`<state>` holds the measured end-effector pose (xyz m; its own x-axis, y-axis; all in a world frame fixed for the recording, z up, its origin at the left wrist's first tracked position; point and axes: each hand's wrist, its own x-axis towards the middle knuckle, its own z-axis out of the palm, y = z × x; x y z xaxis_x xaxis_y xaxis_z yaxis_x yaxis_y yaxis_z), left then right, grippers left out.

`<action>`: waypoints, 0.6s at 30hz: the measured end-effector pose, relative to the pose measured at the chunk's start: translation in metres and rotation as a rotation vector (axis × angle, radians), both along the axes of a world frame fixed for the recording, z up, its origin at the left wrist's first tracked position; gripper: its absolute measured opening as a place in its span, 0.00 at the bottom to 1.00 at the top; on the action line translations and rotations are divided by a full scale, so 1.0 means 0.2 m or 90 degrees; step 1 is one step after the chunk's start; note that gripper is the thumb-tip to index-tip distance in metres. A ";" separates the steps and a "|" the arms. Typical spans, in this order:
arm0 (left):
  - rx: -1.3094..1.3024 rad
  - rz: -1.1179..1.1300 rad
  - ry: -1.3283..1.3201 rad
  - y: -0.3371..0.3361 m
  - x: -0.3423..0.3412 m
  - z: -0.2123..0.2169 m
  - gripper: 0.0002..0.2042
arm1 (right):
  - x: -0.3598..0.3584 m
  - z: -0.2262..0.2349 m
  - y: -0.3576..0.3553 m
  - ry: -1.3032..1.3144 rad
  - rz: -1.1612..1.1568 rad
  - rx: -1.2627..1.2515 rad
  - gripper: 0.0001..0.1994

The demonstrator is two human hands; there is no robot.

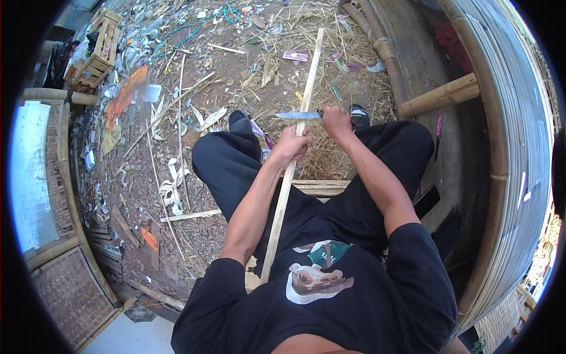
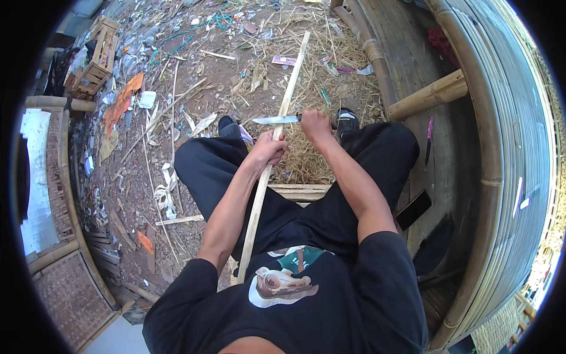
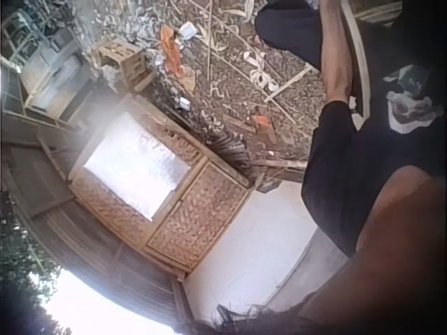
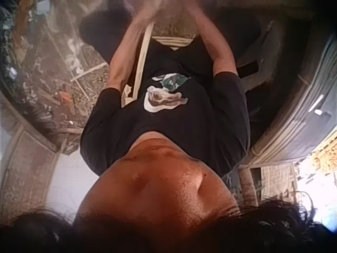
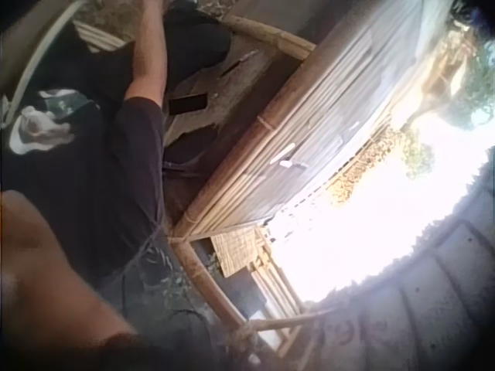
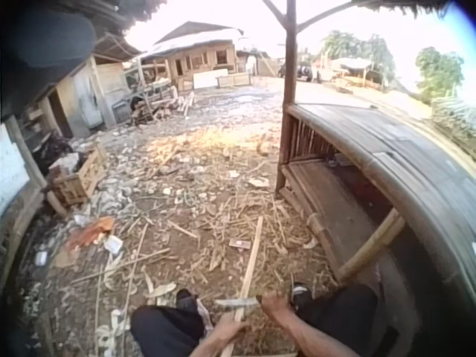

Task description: The person scrapes a long piece of wood with a knife while sitting, removing thin layers of material.

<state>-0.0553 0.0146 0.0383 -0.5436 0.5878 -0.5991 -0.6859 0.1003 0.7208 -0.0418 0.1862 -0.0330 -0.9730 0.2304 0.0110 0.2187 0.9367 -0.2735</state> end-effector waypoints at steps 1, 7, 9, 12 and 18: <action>0.000 -0.003 -0.004 0.00 0.00 0.01 0.13 | -0.04 0.00 0.04 0.006 -0.002 -0.002 0.06; 0.024 -0.017 -0.032 -0.05 0.06 0.03 0.14 | -0.03 -0.05 0.11 -0.014 -0.045 0.045 0.10; 0.030 -0.022 -0.042 -0.05 0.08 0.03 0.13 | -0.05 -0.05 0.14 -0.022 -0.059 0.031 0.10; 0.035 -0.021 -0.063 -0.09 0.11 0.06 0.13 | -0.03 -0.06 0.15 -0.061 -0.045 0.005 0.10; 0.014 -0.020 -0.104 -0.18 0.24 0.12 0.14 | -0.09 -0.09 0.26 -0.132 -0.148 -0.011 0.12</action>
